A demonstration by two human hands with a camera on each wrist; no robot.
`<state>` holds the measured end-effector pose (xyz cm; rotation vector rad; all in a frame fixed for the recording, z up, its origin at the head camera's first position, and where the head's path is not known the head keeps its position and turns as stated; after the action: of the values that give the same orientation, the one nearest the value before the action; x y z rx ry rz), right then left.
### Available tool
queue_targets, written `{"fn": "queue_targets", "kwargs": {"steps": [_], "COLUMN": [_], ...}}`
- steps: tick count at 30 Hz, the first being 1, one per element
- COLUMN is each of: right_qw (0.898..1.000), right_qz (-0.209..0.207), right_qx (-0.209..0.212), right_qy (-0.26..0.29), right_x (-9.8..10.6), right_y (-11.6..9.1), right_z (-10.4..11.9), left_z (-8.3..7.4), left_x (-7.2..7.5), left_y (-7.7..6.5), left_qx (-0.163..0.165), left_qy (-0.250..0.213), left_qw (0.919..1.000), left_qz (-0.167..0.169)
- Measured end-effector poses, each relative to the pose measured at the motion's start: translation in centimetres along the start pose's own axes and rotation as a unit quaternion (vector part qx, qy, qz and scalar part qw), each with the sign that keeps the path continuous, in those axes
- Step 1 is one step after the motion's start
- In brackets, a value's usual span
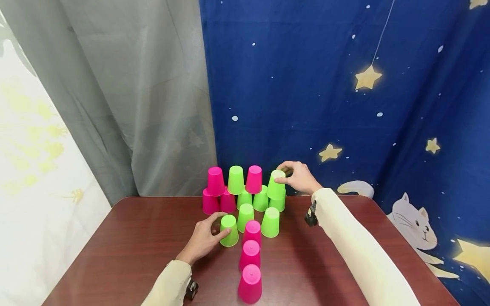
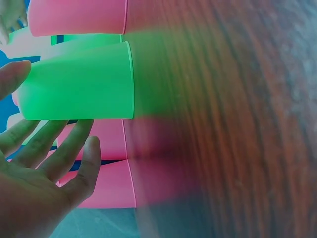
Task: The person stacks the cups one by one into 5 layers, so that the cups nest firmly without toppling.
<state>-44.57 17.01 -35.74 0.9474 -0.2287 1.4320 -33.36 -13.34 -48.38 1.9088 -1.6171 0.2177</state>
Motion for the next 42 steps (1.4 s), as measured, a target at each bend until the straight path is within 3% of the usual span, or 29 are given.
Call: {"fn": "queue_targets", "kwargs": {"steps": [12, 20, 32, 42], "right_qw": [0.995, 0.995, 0.995, 0.995], "right_qz": [-0.064, -0.071, -0.067, -0.061], "right_qx": [-0.069, -0.070, -0.067, -0.073], "right_qy": [-0.018, -0.025, -0.022, -0.020], "right_x": [-1.8, -1.3, -2.8, -3.1], "right_y": [0.7, 0.9, 1.4, 1.6], "right_z": [-1.7, -1.5, -1.4, -1.3], "left_z": [0.1, -0.1, 0.3, 0.4], "left_x": [-0.2, -0.2, -0.2, 0.1], "left_y": [-0.2, -0.2, -0.2, 0.0], "left_qx": [0.012, 0.011, 0.024, 0.007], "left_qy": [-0.004, -0.002, -0.013, -0.012], "left_qw": [0.9999, 0.9999, 0.9996, 0.9999], "left_qz": [-0.001, 0.001, 0.008, -0.004]}}
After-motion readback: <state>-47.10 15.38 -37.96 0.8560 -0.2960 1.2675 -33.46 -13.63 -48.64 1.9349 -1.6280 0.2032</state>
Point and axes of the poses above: each hand's wrist, its own y-axis towards the middle knuckle, its own x-axis out of the back of the hand, z = x × y, the point moved 3 cm from there along y, towards the middle knuckle, and after that the axes turned 14 degrees about -z, right-handed, at the moved point
